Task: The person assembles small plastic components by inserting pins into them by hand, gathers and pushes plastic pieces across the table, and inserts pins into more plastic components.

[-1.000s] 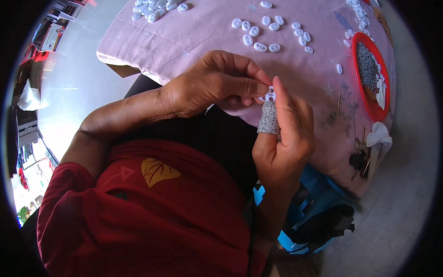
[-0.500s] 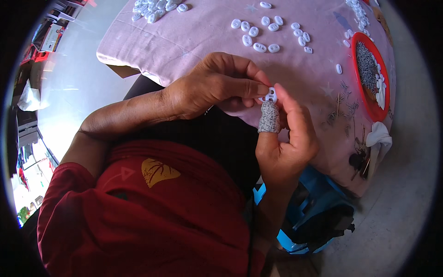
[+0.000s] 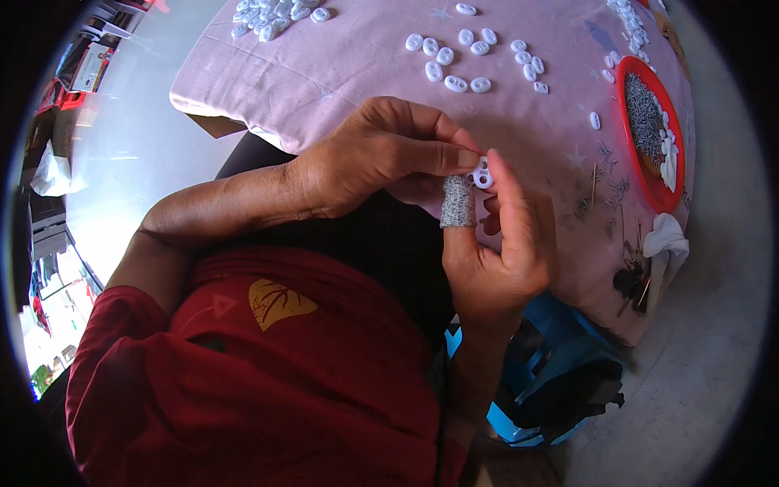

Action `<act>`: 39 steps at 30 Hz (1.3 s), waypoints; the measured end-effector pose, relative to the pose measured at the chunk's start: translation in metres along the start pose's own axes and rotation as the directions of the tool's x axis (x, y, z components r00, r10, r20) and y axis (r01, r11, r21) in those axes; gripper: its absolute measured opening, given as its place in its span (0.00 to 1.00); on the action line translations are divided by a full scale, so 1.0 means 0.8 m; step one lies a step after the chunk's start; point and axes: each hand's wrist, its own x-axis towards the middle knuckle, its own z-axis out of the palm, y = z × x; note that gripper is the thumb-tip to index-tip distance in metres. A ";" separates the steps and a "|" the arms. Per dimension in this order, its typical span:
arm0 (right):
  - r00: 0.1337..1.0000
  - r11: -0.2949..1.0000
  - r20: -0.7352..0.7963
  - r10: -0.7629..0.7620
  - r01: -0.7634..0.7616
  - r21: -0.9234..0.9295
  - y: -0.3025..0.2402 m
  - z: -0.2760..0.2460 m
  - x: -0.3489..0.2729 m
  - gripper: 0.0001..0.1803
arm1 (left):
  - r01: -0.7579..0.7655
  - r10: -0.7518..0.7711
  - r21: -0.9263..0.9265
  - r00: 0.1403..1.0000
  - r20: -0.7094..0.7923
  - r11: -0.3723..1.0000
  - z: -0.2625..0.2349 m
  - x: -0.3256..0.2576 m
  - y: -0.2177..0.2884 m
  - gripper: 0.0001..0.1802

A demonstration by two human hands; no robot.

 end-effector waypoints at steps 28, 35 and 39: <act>0.949 0.841 0.062 0.309 -0.303 0.449 0.000 -0.009 -0.003 0.19 | -0.226 0.214 0.091 0.969 0.124 0.970 -0.003 0.003 -0.014 0.08; 0.909 0.740 0.024 0.417 -0.354 0.572 0.018 0.001 -0.007 0.19 | -0.303 0.296 0.122 0.953 0.072 0.945 0.003 0.005 -0.025 0.06; 0.889 0.759 -0.028 0.457 -0.374 0.532 0.014 -0.006 0.003 0.20 | -0.270 0.258 0.115 0.960 0.112 0.956 -0.001 0.005 -0.018 0.06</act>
